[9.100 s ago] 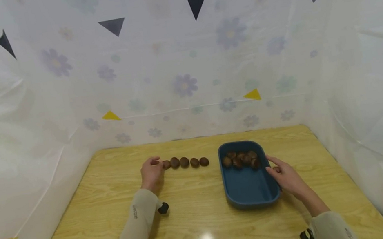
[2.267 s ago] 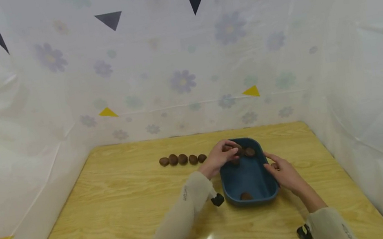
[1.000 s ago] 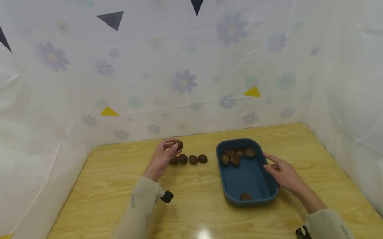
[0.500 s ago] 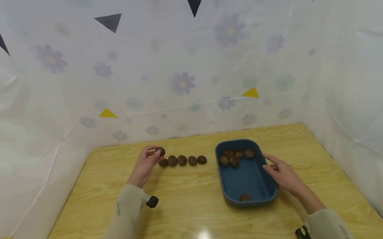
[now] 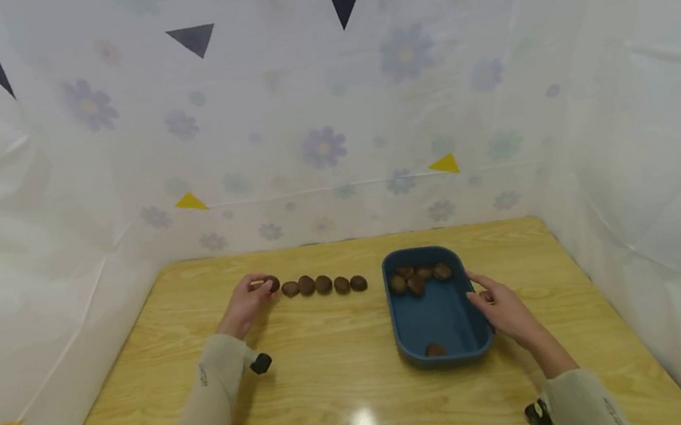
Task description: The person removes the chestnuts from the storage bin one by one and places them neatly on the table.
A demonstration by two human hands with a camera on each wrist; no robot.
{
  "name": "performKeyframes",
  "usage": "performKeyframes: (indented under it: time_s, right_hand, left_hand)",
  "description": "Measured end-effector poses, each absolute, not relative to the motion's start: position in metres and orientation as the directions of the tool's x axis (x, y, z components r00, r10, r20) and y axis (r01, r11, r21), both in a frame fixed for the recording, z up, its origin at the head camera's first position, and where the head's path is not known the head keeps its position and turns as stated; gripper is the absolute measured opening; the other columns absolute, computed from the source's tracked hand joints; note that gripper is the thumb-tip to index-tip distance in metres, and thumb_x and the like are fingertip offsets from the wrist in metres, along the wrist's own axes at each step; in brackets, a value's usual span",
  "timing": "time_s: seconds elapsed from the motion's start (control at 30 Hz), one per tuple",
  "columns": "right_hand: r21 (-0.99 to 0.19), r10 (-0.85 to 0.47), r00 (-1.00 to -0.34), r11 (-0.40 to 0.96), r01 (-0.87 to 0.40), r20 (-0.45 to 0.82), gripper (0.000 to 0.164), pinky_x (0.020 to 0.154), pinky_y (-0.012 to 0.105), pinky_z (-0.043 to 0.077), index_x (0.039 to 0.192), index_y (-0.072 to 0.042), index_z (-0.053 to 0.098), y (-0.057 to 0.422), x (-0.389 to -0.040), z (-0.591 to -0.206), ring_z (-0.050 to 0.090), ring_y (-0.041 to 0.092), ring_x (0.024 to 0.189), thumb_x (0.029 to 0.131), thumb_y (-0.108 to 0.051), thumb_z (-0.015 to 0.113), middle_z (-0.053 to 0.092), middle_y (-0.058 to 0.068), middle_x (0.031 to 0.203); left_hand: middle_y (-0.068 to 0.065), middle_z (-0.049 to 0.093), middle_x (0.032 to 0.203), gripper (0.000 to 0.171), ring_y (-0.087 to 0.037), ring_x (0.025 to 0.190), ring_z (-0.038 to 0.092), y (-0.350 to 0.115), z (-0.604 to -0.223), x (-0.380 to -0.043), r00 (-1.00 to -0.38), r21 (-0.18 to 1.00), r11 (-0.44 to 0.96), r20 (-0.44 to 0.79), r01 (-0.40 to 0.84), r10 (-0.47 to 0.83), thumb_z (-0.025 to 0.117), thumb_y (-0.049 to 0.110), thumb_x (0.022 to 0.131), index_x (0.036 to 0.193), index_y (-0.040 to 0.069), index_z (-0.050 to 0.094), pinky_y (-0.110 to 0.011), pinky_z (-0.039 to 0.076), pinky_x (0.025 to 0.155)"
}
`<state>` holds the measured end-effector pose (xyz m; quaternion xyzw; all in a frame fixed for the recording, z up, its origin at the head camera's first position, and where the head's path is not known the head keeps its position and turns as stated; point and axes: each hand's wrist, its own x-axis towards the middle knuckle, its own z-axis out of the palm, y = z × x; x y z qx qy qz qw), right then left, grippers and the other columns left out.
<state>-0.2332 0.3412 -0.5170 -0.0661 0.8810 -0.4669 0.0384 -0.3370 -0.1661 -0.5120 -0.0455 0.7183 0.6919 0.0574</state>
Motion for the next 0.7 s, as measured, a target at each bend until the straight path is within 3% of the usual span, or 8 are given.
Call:
performKeyframes:
  time_s: [0.5,0.7]
  right_hand:
    - [-0.827,-0.145,-0.989,0.556,-0.082,0.001,0.061,0.043,0.039,0.048,0.164,-0.006,0.028,0.3407,-0.2326,-0.5166,0.042,0.016,0.042,0.112,-0.03,0.049,0.046,0.003,0.063]
    - [-0.827,-0.142,-0.99,0.556,-0.08,0.001,0.062,0.044,0.037,0.047,0.164,-0.006,0.028,0.3407,-0.2316,-0.5168,0.039,0.012,0.043,0.112,-0.032,0.05,0.044,0.001,0.063]
  left_hand:
    - [-0.027,0.054,0.137,0.035,-0.04,0.125,0.059,-0.1669,-0.5223,-0.3427,-0.988,0.974,0.165,-0.15,-0.153,-0.028,0.057,0.009,0.108,0.139,-0.005,0.052,-0.043,0.056,0.106]
    - [-0.027,0.059,0.134,0.035,-0.034,0.114,0.065,-0.163,-0.5211,-0.3417,-0.984,0.964,0.204,-0.155,-0.169,-0.083,0.059,0.013,0.107,0.136,-0.005,0.056,-0.04,0.058,0.099]
